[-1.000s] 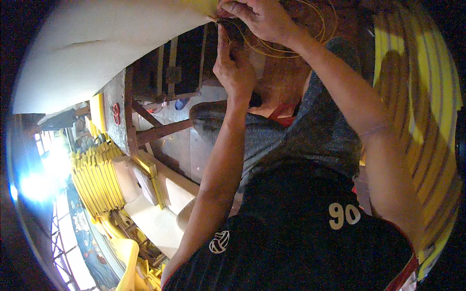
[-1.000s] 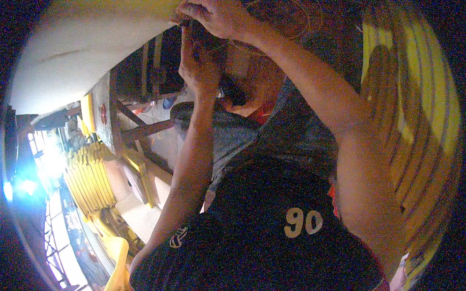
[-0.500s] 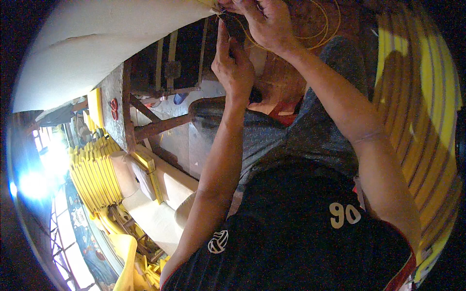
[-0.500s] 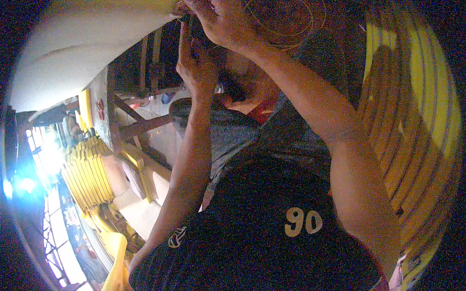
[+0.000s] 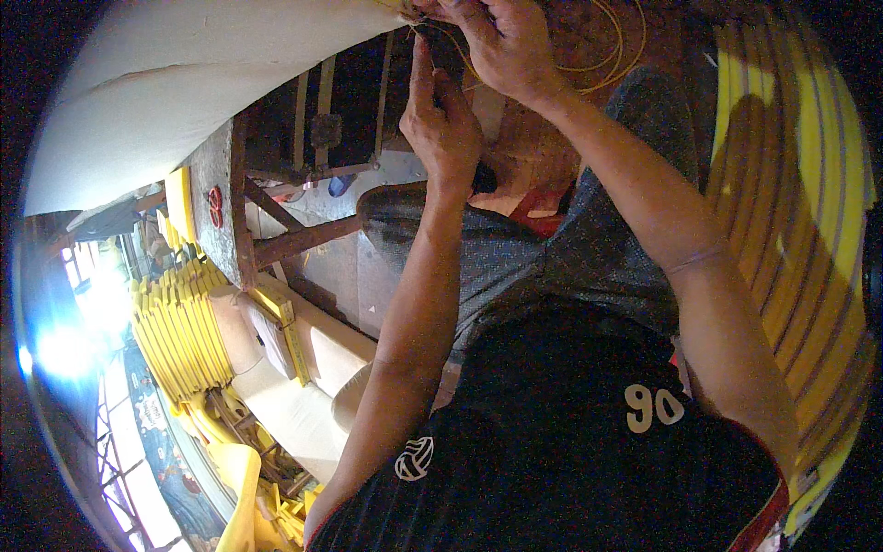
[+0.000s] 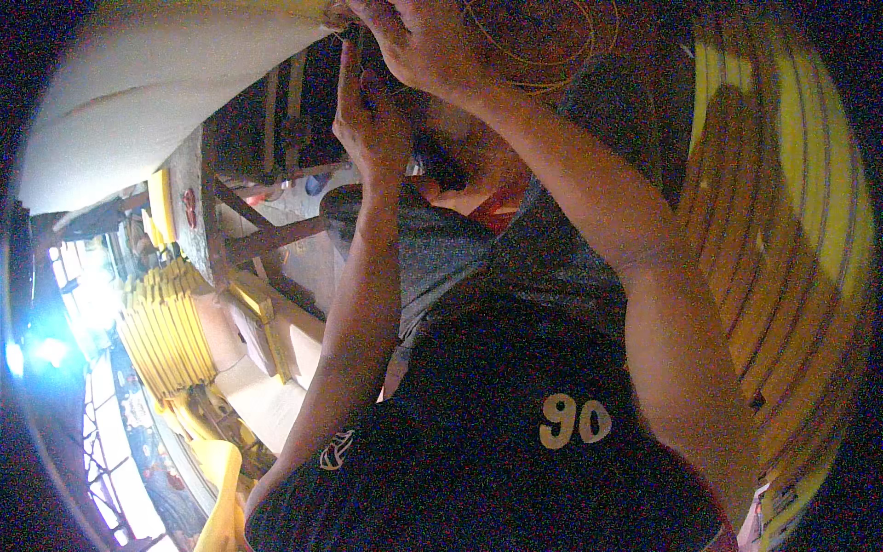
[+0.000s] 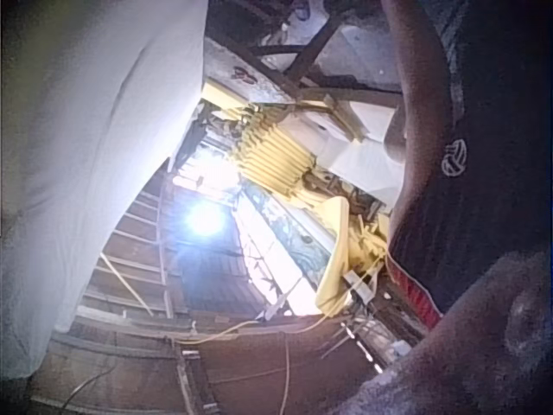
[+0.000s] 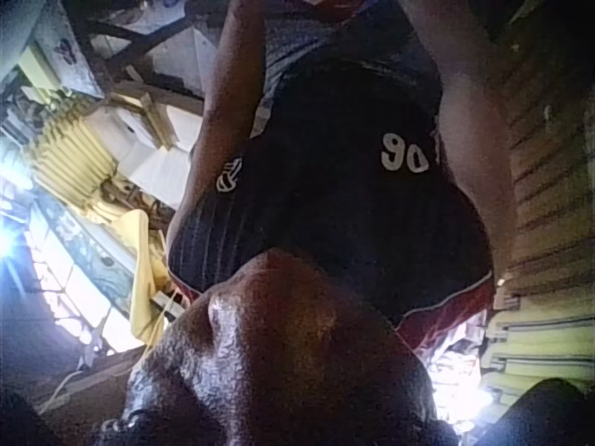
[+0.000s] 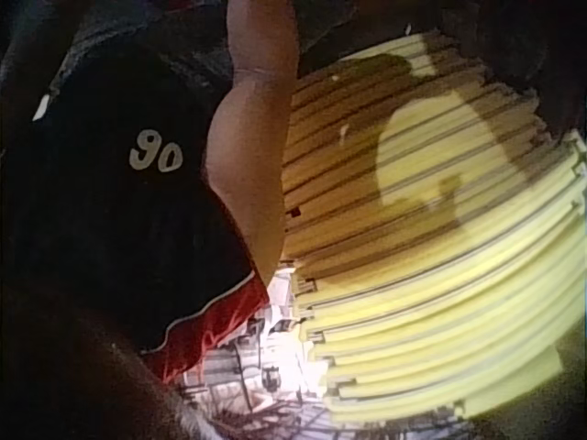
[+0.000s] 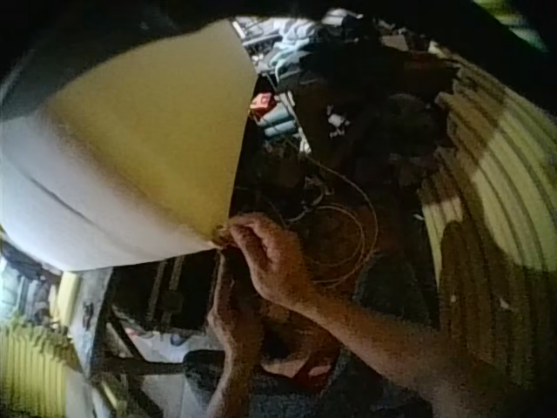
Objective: The person threads a yellow string through holes in a white foam panel, pulls it tight, and ties knots to secure it. The person then uses red scissors to cut the string and places the scissors on the table.
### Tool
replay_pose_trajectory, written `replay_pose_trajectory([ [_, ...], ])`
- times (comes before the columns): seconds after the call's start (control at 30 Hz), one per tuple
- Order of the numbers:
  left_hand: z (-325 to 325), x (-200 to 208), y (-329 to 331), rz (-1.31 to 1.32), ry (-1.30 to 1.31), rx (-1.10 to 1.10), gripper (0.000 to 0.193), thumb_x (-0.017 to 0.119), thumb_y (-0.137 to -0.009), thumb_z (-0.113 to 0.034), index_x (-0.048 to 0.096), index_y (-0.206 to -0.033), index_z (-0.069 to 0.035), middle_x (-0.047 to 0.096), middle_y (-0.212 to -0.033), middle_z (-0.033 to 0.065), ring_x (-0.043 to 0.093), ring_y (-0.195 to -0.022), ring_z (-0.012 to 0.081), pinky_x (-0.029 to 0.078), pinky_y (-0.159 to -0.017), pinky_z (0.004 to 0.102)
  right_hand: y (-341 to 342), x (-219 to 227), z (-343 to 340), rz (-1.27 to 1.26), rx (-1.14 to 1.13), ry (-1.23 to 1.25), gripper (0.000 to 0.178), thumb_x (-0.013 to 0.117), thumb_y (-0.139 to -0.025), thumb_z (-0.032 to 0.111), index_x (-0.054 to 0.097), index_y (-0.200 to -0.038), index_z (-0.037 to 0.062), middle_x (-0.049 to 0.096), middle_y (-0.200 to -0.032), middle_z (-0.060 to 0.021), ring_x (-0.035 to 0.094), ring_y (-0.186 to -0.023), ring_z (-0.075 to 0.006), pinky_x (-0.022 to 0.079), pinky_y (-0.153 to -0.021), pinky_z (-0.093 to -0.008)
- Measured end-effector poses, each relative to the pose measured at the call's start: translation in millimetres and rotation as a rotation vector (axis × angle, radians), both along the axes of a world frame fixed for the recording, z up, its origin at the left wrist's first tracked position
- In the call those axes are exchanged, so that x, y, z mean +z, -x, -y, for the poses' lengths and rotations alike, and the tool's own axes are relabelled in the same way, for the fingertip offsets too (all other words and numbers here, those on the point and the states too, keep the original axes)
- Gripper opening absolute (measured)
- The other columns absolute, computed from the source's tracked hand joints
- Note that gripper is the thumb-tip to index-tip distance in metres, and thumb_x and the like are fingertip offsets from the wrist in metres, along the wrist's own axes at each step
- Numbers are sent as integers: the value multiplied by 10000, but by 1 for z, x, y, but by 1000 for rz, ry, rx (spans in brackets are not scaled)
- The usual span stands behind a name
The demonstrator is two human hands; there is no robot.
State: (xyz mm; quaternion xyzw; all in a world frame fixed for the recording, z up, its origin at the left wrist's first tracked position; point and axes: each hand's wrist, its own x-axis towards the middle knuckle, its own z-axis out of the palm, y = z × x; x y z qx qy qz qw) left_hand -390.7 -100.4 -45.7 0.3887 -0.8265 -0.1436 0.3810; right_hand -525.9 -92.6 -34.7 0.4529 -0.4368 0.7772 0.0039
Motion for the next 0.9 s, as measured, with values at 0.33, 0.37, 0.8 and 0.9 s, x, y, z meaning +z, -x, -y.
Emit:
replay_pose_trajectory([
  [0.33, -1, 0, 5, -54, 29, -28, 441, 545, -964, -127, 531, -1403, -96, 681, -1154, 198, 651, -662, 267, 512, -611, 388, 26, 17, -1, -189, 193, -17, 165, 538, -1013, 126, 632, -1026, -8, 689, -895, -157, 696, -773, -276, 534, -672, -352],
  [0.37, 1, -2, 5, -71, 55, -41, 438, 542, -966, -126, 530, -1402, -90, 666, -1199, 195, 665, -690, 272, 519, -628, 384, 25, 20, -1, -196, 173, -40, 164, 540, -1012, 124, 631, -1026, -12, 691, -898, -159, 698, -777, -279, 534, -672, -354],
  [0.8, 2, -2, 3, -47, 92, -57, 559, 572, -895, -11, 486, -1440, -98, 704, -907, 156, 619, -624, 258, 504, -605, 381, 34, 14, 1, -87, 345, -163, 177, 525, -1033, 150, 615, -1061, 0, 667, -932, -96, 647, -846, -189, 516, -746, -329],
  [0.9, 1, 0, 2, -36, 60, -58, 531, 556, -916, -10, 489, -1436, -93, 705, -974, 183, 622, -621, 251, 502, -600, 383, 29, 15, -2, -32, 324, -199, 182, 519, -1038, 157, 609, -1077, 4, 651, -933, -78, 623, -854, -173, 503, -760, -315],
])
